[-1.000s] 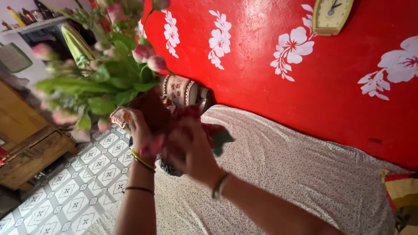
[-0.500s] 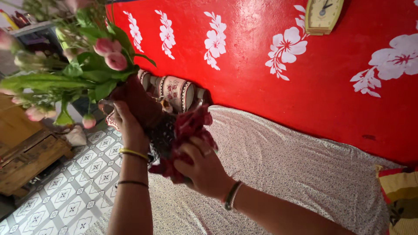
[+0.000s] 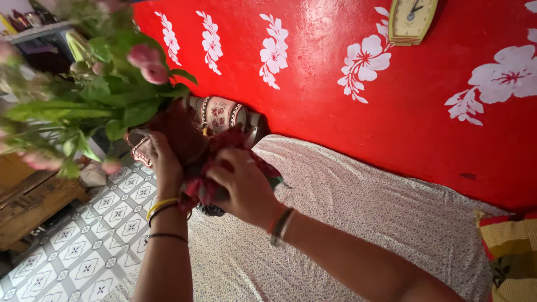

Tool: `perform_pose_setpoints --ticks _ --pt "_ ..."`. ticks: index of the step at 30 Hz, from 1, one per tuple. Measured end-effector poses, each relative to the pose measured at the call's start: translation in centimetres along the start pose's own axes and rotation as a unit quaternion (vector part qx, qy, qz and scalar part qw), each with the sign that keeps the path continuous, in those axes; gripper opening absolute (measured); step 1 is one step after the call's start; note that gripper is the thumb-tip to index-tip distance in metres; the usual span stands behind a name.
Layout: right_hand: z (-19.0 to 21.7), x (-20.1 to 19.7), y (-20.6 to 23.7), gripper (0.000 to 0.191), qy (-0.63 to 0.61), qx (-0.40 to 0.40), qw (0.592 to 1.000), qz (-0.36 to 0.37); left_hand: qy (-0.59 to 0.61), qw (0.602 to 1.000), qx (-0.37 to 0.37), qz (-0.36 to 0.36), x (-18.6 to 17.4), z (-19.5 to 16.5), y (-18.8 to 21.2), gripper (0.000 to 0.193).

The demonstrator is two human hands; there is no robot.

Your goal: The person wipes the wooden headboard shelf with a red patterned cloth, smooths the bedsheet, arranges pillows and a decorative patchwork cushion on the bed, wipes the bedsheet surface, then wipes a flower vase and places it on the headboard shelf.

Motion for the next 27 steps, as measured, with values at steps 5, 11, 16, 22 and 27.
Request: perform_pose_setpoints --ticks 5,11,16,22,27 --pt "0.9 -1.4 4.8 0.049 0.020 -0.018 0.999 0.033 0.070 0.997 -0.020 0.023 2.4 -4.0 3.1 0.081" --pt "-0.5 -1.2 5.7 0.050 0.003 0.008 1.000 -0.002 0.158 0.981 -0.059 0.096 4.0 -4.8 3.2 0.078" --pt "-6.9 0.3 2.2 0.043 -0.292 0.235 0.921 -0.103 0.010 0.989 0.005 0.150 4.4 -3.1 3.4 0.072" --pt "-8.9 -0.1 1.7 0.036 -0.470 0.380 0.771 -0.202 0.047 0.992 -0.067 0.100 3.0 3.0 3.2 0.059" --pt "-1.2 -0.9 0.4 0.045 -0.028 0.065 0.988 -0.140 -0.118 0.975 0.053 0.178 4.4 5.5 3.5 0.047"
Point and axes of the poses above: each hand's wrist, its own y-axis away from the middle knuckle, its own x-axis out of the palm, z = x × y, the point moved 5 cm from there along -y, towards the middle knuckle, and after that the axes turned 7 degrees about -x, right-handed, at the moved point
